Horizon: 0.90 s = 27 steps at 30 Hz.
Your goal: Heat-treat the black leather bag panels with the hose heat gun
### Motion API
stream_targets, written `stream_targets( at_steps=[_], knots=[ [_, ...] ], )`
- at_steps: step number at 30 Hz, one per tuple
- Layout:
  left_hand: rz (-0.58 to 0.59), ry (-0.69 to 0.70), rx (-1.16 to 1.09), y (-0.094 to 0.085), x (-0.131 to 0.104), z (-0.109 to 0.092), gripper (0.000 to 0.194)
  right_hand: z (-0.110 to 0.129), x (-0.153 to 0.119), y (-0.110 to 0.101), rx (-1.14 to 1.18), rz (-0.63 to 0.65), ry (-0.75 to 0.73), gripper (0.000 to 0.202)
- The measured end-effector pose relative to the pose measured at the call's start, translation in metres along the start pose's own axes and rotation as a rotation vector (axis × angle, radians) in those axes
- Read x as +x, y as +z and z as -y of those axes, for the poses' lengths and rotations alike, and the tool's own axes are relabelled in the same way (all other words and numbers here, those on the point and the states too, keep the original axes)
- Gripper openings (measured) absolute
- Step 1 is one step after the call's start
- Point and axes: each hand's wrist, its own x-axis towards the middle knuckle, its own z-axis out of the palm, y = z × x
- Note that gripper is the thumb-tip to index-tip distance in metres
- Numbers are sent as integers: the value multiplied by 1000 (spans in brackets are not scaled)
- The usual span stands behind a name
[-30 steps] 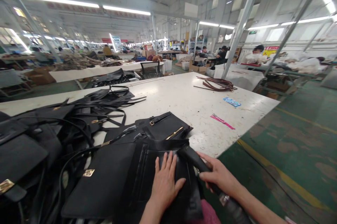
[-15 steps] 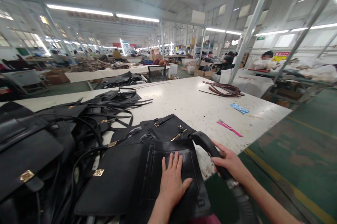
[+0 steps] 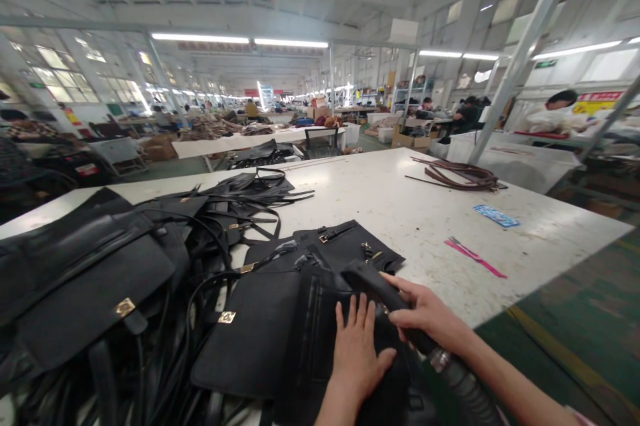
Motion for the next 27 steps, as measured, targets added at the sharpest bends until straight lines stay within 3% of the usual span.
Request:
stream_targets(
  at_steps=[3,6,9,15,21,24,27],
  knots=[
    [34,-4,-62,-3,-2,-2,57,7,25,21,-2,198,46,69],
    [30,9,-59,-4,-3,-3,54,1,57,41,-33,229,56,61],
    [-5,31,26,-6,-2,-3,60,-3,90,55,-73,235,83,38],
    [6,23,112,-7,-3,1,65,27,138,54,-113,346,179,22],
    [-69,14,12,-3,-5,10,53,52,130,29,-96,329,122,23],
    [-114,-50,42,-11,-13,14,38,49,115,24,-81,370,118,25],
    [-117,-120,130,-20,-25,21,37,39,112,33,-83,431,158,25]
  ],
)
